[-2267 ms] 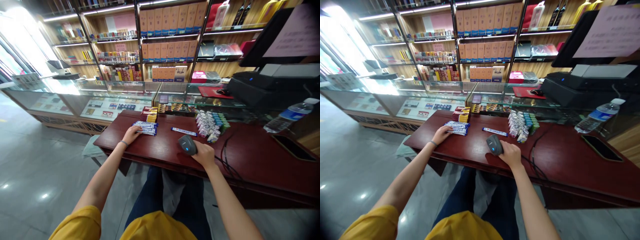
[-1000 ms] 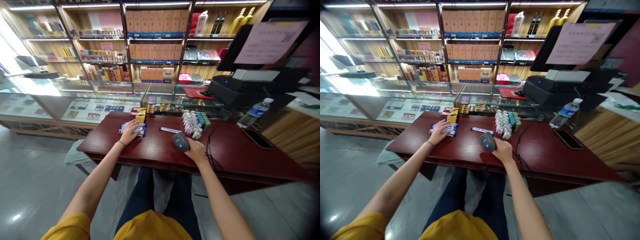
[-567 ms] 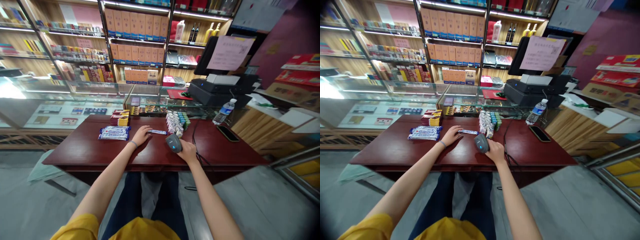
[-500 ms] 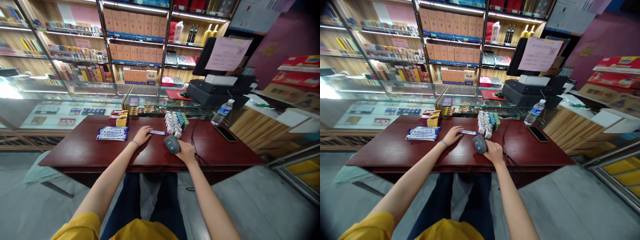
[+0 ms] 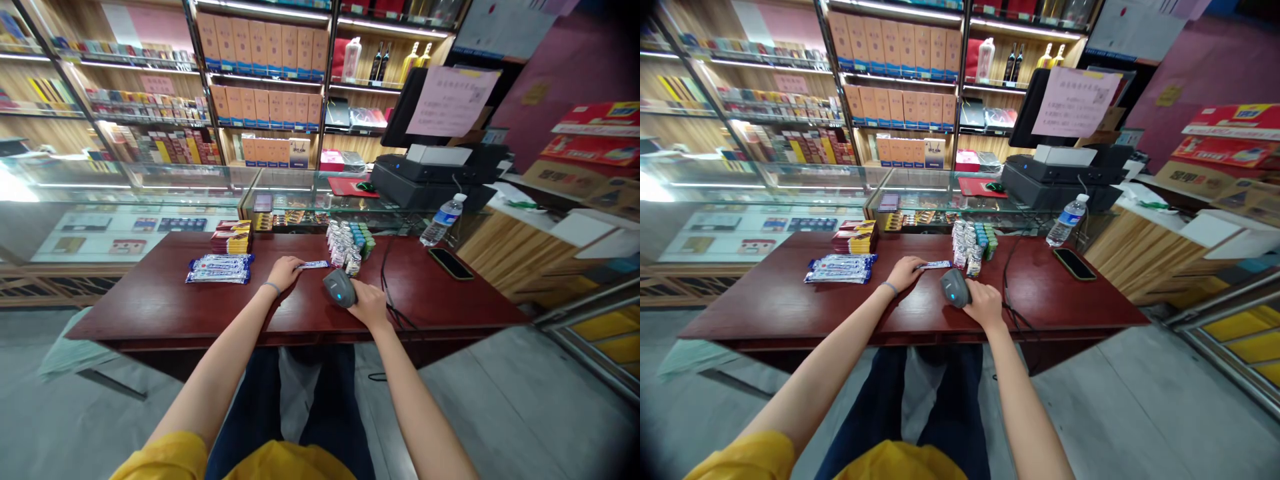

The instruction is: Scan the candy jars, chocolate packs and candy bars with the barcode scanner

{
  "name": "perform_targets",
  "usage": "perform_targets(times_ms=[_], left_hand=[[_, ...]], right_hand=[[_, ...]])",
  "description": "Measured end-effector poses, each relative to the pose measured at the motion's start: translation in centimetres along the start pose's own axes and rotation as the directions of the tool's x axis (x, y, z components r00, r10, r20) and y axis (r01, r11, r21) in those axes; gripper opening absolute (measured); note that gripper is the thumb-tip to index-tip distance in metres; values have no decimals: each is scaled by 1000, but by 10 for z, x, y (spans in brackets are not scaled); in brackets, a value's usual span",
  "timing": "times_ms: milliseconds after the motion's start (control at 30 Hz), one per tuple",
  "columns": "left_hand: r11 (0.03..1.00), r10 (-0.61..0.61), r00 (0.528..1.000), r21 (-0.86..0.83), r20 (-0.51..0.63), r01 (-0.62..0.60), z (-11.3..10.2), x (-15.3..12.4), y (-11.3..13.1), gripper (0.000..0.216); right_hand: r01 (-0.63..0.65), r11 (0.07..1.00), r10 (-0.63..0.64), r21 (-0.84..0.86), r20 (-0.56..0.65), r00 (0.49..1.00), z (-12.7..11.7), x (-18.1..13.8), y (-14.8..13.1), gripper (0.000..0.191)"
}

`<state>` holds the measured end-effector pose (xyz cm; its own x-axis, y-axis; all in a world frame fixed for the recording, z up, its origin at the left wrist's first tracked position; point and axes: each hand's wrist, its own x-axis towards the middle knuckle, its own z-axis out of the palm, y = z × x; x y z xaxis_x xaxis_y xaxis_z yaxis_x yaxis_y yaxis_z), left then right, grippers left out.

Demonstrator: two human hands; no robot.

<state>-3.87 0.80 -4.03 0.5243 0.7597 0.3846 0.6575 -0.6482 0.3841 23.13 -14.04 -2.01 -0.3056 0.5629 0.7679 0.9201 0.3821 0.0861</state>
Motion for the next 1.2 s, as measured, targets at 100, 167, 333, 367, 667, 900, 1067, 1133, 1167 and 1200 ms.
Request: perform_targets(times_ms=[100,167,333,367,667,900,1067,1133,1167,1200], left_hand=[[1000,-6,1000,-1,-10,6,-1,-1,1,23],[999,-29,999,-33,-25,28,-2,-4,4,23],[966,-181,978,-204,-104,157,-11,-12,8,26],[949,-213,970,-260,-117,177,-13,-13,8,26],[815,-367,921,-522,-129,252,-11,-12,-7,30],[825,-344,930,-514,-128,235,-12,-12,-6,32],[829,-342,931,-508,-127,235,-14,-13,-4,33],[821,-353,926,-518,-131,240,-15,-13,-3,31],[817,-359,924,-524,-133,242,-15,-12,-3,31],[811,-366,921,-531,-133,245,-15,-12,-2,30]], right_hand=[[0,1000,0,11,8,1000,-1,0,-1,30],[-6,1000,6,8,24,1000,-2,0,-1,30],[-32,999,32,-5,75,997,-2,-2,0,35],[-39,999,40,-11,81,996,-1,-2,0,36],[-24,1000,24,-10,67,997,-3,-2,-1,40],[-22,1000,22,0,107,994,-2,-2,-2,36],[-25,1000,25,-8,118,993,0,-2,-1,30],[-38,999,40,-20,120,992,0,-2,-1,34],[-42,999,44,-24,122,992,0,-2,0,36],[-42,999,45,-25,125,991,0,-2,0,38]])
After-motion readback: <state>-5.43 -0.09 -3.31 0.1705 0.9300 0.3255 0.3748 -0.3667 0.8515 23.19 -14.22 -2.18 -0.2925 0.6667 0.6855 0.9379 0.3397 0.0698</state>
